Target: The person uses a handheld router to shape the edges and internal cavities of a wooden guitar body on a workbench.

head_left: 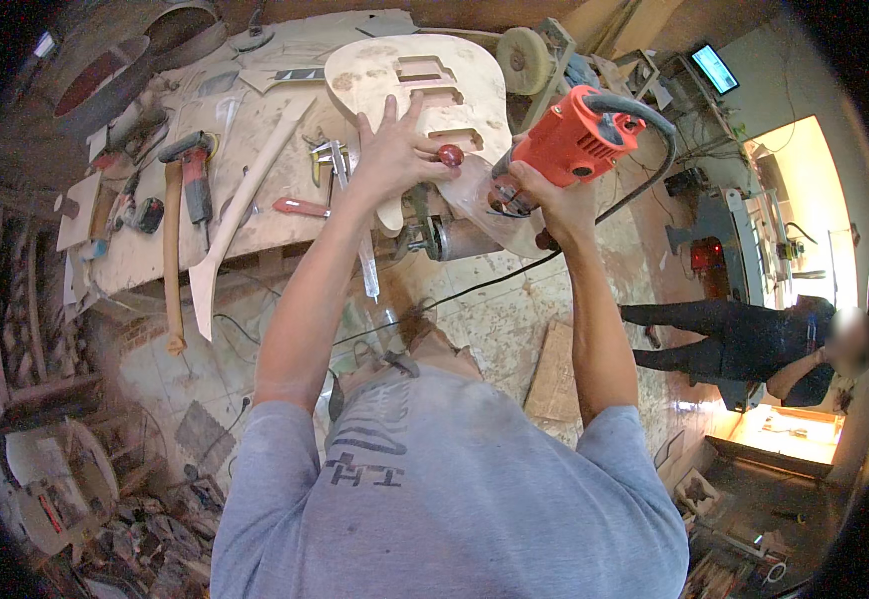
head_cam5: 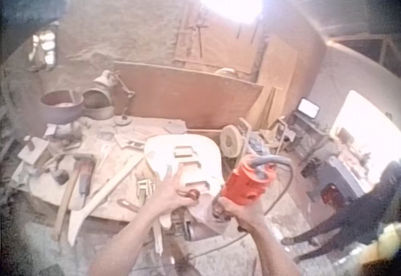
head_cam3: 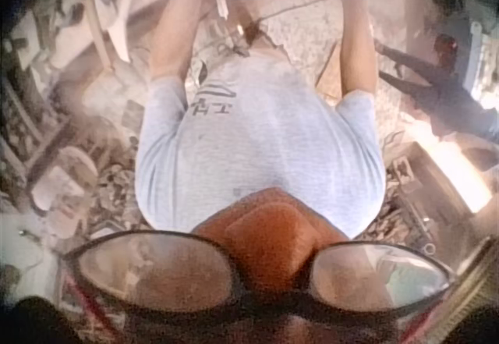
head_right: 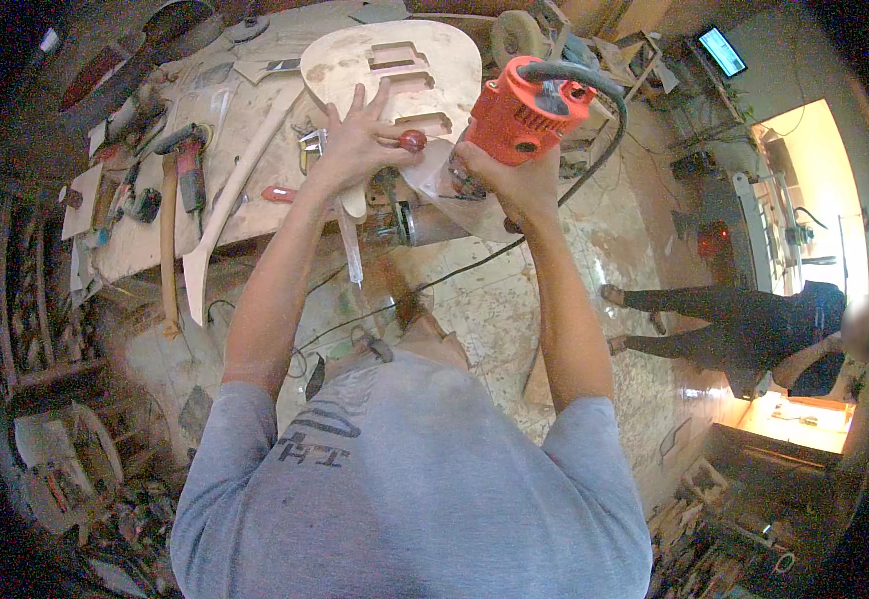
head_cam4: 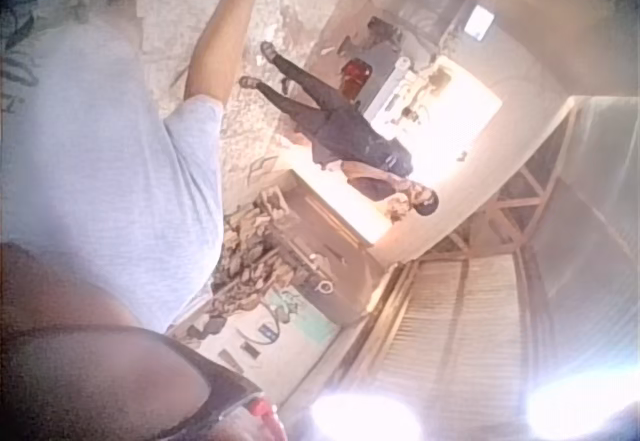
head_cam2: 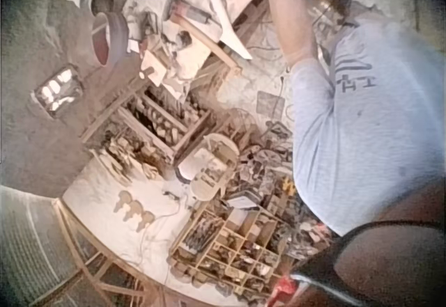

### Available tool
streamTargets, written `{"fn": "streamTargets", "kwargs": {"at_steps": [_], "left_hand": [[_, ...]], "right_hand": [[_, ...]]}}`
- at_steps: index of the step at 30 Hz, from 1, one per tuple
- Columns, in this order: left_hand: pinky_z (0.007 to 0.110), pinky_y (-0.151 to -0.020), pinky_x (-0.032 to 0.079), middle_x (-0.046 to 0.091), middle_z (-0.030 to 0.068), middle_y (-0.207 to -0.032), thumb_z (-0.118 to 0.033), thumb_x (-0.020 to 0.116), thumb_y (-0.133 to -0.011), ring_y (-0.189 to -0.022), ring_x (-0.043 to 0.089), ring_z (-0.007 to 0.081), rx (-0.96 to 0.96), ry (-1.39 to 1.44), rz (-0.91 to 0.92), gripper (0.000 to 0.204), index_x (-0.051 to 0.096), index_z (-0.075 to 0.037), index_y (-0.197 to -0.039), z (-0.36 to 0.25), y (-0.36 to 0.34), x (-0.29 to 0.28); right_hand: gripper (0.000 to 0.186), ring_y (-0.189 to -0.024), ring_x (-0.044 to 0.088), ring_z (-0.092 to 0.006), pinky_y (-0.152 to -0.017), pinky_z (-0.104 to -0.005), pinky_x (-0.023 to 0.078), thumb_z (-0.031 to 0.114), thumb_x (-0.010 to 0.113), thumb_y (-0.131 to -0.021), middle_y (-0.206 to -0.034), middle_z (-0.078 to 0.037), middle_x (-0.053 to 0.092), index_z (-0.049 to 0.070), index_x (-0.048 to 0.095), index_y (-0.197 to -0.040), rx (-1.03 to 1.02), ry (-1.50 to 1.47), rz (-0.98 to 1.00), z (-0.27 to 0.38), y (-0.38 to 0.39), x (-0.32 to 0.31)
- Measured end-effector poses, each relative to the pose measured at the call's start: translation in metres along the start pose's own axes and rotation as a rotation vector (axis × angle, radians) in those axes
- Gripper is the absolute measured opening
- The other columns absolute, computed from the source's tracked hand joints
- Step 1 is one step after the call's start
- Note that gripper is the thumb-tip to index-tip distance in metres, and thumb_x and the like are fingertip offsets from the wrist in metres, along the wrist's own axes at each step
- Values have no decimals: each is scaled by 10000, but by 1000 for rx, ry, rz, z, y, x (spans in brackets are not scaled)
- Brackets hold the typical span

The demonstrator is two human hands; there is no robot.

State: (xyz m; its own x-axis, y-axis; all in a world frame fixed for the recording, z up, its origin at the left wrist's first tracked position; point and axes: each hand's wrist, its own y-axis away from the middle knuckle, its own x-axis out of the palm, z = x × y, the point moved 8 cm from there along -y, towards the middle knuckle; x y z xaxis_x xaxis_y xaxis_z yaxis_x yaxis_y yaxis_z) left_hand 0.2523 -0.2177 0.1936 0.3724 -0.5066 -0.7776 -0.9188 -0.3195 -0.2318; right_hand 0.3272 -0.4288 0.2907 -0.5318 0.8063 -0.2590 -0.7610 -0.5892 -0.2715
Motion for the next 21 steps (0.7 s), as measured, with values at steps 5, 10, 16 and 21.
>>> {"fn": "streamTargets", "kwargs": {"at_steps": [5,10,16,21], "left_hand": [[734,-1242,-6,266,165,-1740,-654,827,-692,-1603,139,495,0,-3,6,525,827,-396,-1150,-3,0,-1],[701,-1259,18,269,196,-1732,-599,804,-755,-1608,157,467,-3,41,-43,459,840,-349,-1138,3,-2,-3],[635,-1279,71,301,266,-1698,-521,794,-804,-1612,209,399,-36,145,-125,416,851,-254,-1117,9,-2,-3],[571,-1268,199,353,285,-1666,-470,781,-858,-1561,337,395,-69,75,-146,423,831,-185,-1166,9,-5,-9]], "right_hand": [[521,-986,722,-168,-891,-351,591,116,918,-767,-1103,-65,750,26,667,-1215,-3,-28,-14,-1,1,-1],[523,-968,726,-166,-866,-344,596,137,932,-776,-1081,-56,754,27,666,-1213,-44,-53,23,0,-12,6],[513,-932,731,-164,-846,-342,599,169,943,-780,-1065,-52,759,25,675,-1192,-153,-76,29,-8,-34,11],[487,-897,732,-156,-815,-332,598,204,947,-774,-1022,-42,763,27,696,-1152,-162,-150,34,-3,-45,19]]}}
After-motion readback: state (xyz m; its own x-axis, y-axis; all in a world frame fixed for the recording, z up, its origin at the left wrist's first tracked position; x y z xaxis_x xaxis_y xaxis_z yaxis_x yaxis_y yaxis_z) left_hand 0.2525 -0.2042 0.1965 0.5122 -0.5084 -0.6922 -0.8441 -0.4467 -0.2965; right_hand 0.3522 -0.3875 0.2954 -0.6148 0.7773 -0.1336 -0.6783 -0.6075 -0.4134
